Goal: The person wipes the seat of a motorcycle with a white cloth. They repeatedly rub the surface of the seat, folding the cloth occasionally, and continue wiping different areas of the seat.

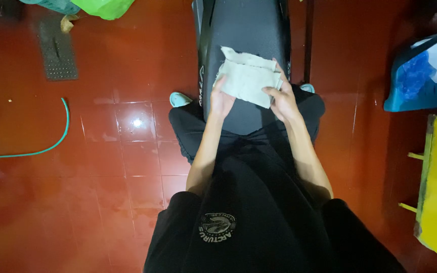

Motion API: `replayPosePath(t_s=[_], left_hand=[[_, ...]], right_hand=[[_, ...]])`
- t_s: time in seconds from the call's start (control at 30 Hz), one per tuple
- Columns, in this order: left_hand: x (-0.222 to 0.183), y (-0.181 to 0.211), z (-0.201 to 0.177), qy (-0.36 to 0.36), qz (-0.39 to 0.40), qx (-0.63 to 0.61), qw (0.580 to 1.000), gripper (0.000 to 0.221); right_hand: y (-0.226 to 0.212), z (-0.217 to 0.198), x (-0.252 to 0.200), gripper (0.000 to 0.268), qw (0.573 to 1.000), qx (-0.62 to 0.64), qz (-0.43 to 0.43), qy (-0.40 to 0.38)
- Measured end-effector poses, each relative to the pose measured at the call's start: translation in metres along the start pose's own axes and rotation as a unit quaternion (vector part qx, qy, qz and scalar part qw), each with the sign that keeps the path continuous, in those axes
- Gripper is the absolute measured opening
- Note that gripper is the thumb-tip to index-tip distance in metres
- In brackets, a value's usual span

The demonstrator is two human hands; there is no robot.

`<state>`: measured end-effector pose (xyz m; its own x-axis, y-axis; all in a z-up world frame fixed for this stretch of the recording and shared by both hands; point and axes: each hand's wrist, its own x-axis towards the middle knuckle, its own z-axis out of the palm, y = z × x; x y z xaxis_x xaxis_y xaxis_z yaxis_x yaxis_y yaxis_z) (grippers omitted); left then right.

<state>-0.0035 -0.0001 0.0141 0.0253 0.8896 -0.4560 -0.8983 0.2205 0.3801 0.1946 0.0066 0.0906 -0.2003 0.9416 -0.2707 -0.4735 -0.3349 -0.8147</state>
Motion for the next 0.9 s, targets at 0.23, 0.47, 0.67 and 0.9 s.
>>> replayPosePath(t_s=[0.23, 0.47, 0.67, 0.9], left_hand=[[-0.011, 0.004, 0.024, 0.133, 0.188, 0.515, 0.826, 0.087], [-0.011, 0.003, 0.026, 0.079, 0.32, 0.519, 0.788, 0.048], [-0.023, 0.019, 0.043, 0.055, 0.423, 0.667, 0.611, 0.044], [-0.03, 0.033, 0.033, -0.032, 0.413, 0.738, 0.533, 0.04]], right_hand=[[0.02, -0.026, 0.015, 0.062, 0.954, -0.282, -0.045, 0.085], [0.017, -0.026, 0.009, 0.067, 0.926, -0.336, -0.126, 0.117], [0.003, 0.003, 0.0, 0.059, 0.828, -0.503, -0.19, 0.159], [0.013, -0.076, -0.041, 0.059, 0.727, -0.613, -0.197, 0.238]])
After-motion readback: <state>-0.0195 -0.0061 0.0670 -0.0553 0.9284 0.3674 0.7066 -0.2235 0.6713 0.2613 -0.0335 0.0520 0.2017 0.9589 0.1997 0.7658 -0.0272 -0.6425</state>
